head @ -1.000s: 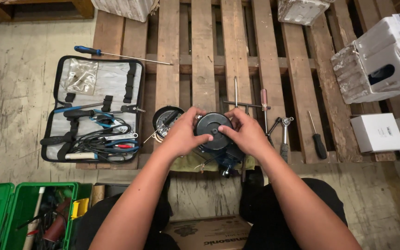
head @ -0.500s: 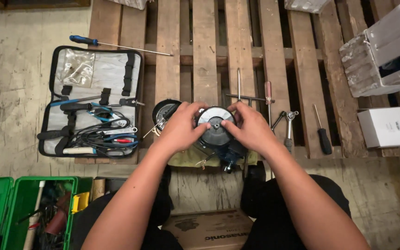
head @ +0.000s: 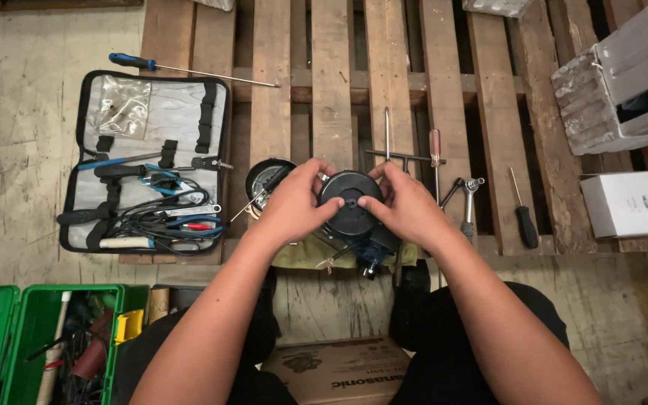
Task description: The person is reassembling a pump housing by aligning a black plastic cover onto the blue motor body and then using a screwdriver to secure it with screws.
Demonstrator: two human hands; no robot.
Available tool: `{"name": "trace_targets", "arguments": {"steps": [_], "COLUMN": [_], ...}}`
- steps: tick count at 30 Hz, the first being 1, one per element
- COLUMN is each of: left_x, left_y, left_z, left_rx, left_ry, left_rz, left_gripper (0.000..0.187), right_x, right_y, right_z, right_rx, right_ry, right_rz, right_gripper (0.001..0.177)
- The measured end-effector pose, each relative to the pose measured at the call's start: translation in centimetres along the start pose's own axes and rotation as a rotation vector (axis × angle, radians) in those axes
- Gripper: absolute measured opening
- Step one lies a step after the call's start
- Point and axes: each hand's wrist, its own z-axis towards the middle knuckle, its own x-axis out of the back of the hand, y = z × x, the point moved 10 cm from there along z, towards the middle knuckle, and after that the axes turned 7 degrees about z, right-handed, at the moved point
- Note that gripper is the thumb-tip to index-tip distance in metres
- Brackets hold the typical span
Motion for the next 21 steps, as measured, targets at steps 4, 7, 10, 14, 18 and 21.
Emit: {"name": "trace_targets", "arguments": {"steps": [4, 7, 10, 14, 18, 21], "left_x": [0.0, -0.1, -0.2, -0.3, -0.2, -0.3], "left_y": [0.1, 0.0, -0.1, -0.1, -0.1, 0.0], "left_z": [0.0, 0.0, 0.0, 0.0, 0.0, 0.0], "left_rx": [0.0, 0.003, 0.002, -0.009, -0.014, -0.028], "left_ry": [-0.001, -0.005, -0.014, -0.014, -0.015, -0.019], "left_rz": [-0.004, 0.007, -0.014, -0.007, 0.008, 0.014], "left_gripper": [0.054, 0.054, 0.053, 0.053, 0.054, 0.053], "right_x": [0.0, 0.1, 0.0, 0.0, -1.2, -1.4], "right_y": [0.0, -0.4, -1.0, -2.8, -3.2, -3.1], "right_z": [0.1, -0.1, -0.3, -1.0, -1.3, -1.3], "right_rx": [0.013, 0.039, 0.091, 0.333, 0.49, 0.508], "right_ry": [0.012, 0.03, 0.063, 0.157, 0.176, 0.193], "right_rz": [-0.017, -0.022, -0.065, -0.176, -0.221, -0.251], "right_gripper": [0.045, 0.045, 0.045, 0.04, 0.016, 0.013]}}
